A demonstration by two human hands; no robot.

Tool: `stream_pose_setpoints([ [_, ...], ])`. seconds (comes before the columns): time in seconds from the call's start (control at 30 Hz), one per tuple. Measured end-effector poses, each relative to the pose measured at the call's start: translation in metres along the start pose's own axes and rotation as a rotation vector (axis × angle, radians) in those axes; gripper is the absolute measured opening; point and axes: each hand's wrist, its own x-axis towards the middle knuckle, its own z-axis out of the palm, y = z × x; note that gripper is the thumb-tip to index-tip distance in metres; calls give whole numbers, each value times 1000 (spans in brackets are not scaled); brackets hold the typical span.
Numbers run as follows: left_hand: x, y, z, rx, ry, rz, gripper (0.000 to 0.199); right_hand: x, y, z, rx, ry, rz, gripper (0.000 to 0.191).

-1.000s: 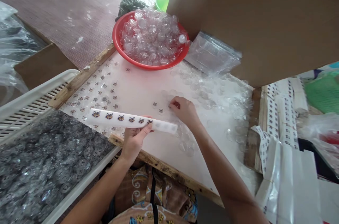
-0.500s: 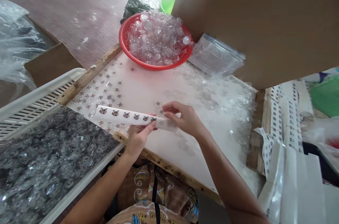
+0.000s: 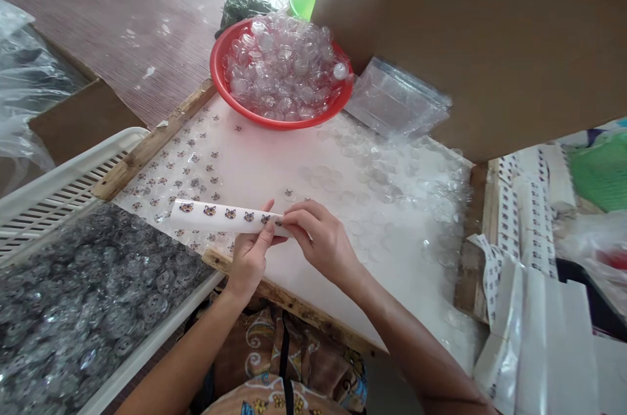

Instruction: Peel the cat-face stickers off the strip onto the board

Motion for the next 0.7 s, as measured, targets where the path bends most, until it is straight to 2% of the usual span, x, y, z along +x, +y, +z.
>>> stream_pose_setpoints([
  [0.13,1,0,0,-21,-30,-27,52,0,-1,-4,111,55,14,9],
  [0.23,1,-1,-2,-29,-40,-24,50,9,19,-21,209,181,210,6],
  [0.33,0,0,-2,-11,-70,-26,50,22,56,-38,172,277,450,8],
  [0.4,-1,0,-3,16,-100,-31,50,29,79,-42,141,240,535,10],
  [0.5,-1,0,-3,47,-118,-28,48,35,99,-38,84,138,564,10],
  [0.7,-1,1,-3,58,-107,-19,46,45,100,-24,-61,68,558,6],
])
